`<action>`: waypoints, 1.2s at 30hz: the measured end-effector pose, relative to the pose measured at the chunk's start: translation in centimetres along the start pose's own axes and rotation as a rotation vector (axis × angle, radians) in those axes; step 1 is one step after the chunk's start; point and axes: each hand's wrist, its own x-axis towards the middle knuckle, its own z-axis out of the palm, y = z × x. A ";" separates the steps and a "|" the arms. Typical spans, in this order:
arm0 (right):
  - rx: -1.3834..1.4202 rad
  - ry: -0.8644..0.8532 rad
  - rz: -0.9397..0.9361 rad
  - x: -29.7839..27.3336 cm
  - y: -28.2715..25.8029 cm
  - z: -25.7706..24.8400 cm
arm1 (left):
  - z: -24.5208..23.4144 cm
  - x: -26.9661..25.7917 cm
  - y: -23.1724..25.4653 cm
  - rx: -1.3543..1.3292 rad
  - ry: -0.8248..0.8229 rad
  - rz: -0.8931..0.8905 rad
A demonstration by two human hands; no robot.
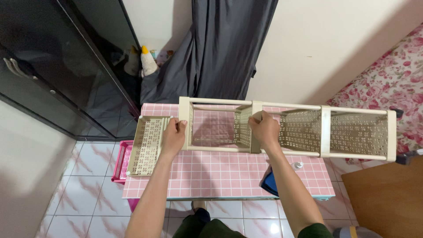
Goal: The person assembles a beige plastic storage rack by inserting vertical support rods into the tray bases and connecting the trays together. They handle the trays and rods by hand, aligning and securing each component to form a multi-tiered rack.
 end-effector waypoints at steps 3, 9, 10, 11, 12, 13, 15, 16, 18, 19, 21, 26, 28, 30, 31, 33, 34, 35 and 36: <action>0.033 -0.079 0.044 0.5 -0.6 -0.3 | 0.0 0.4 0.0 0.014 -0.012 -0.025; -0.018 -0.100 0.039 3.5 -0.7 0.7 | 0.9 3.4 -0.1 0.067 0.035 -0.020; -0.024 -0.100 0.030 4.4 -0.7 1.0 | 1.1 4.0 -0.1 0.094 0.049 -0.025; -0.031 -0.098 0.022 5.2 -0.6 1.3 | 1.2 4.7 -0.1 0.095 0.054 -0.033; -0.030 -0.098 0.025 5.9 -0.6 1.6 | 1.4 5.3 0.0 0.095 0.059 -0.040; -0.029 -0.100 0.027 6.6 -0.7 1.9 | 1.6 5.9 0.0 0.097 0.066 -0.048; -0.024 -0.103 0.018 7.6 -0.7 2.5 | 2.0 6.9 0.0 0.128 0.075 -0.051; -0.020 -0.105 0.008 8.1 -0.7 2.8 | 2.1 7.4 0.0 0.145 0.081 -0.053; -0.021 -0.113 0.000 8.6 -0.6 3.4 | 2.2 7.8 -0.5 0.147 0.083 -0.069; -0.026 -0.113 0.000 8.9 -0.7 3.7 | 2.2 8.2 -0.7 0.146 0.085 -0.075; -0.042 -0.115 0.005 9.2 -0.7 4.2 | 2.2 8.6 -1.1 0.151 0.100 -0.052; -0.037 -0.096 -0.034 9.8 -1.0 4.8 | 2.0 10.2 -1.3 0.120 0.074 -0.074; -0.110 -0.116 -0.008 9.8 -1.5 4.6 | 2.0 10.8 -0.9 0.092 0.048 -0.097; -0.246 -0.023 -0.114 9.4 -2.5 4.5 | 1.8 10.9 -0.6 0.073 0.026 -0.095; -0.345 0.080 -0.234 9.0 -3.2 4.6 | 1.7 10.9 -0.5 0.064 0.015 -0.094; -0.331 0.142 -0.426 7.5 -4.7 4.7 | 1.5 10.8 -0.3 0.045 0.012 -0.098; -0.219 0.101 -0.496 6.2 -5.7 5.3 | 1.4 10.7 -0.2 0.035 0.011 -0.100; -0.159 -0.101 -0.604 5.6 -7.0 6.0 | 1.3 10.6 -0.2 0.003 0.011 -0.110; -0.096 -0.305 -0.709 5.0 -8.2 6.8 | 1.3 10.4 -0.2 -0.030 0.011 -0.120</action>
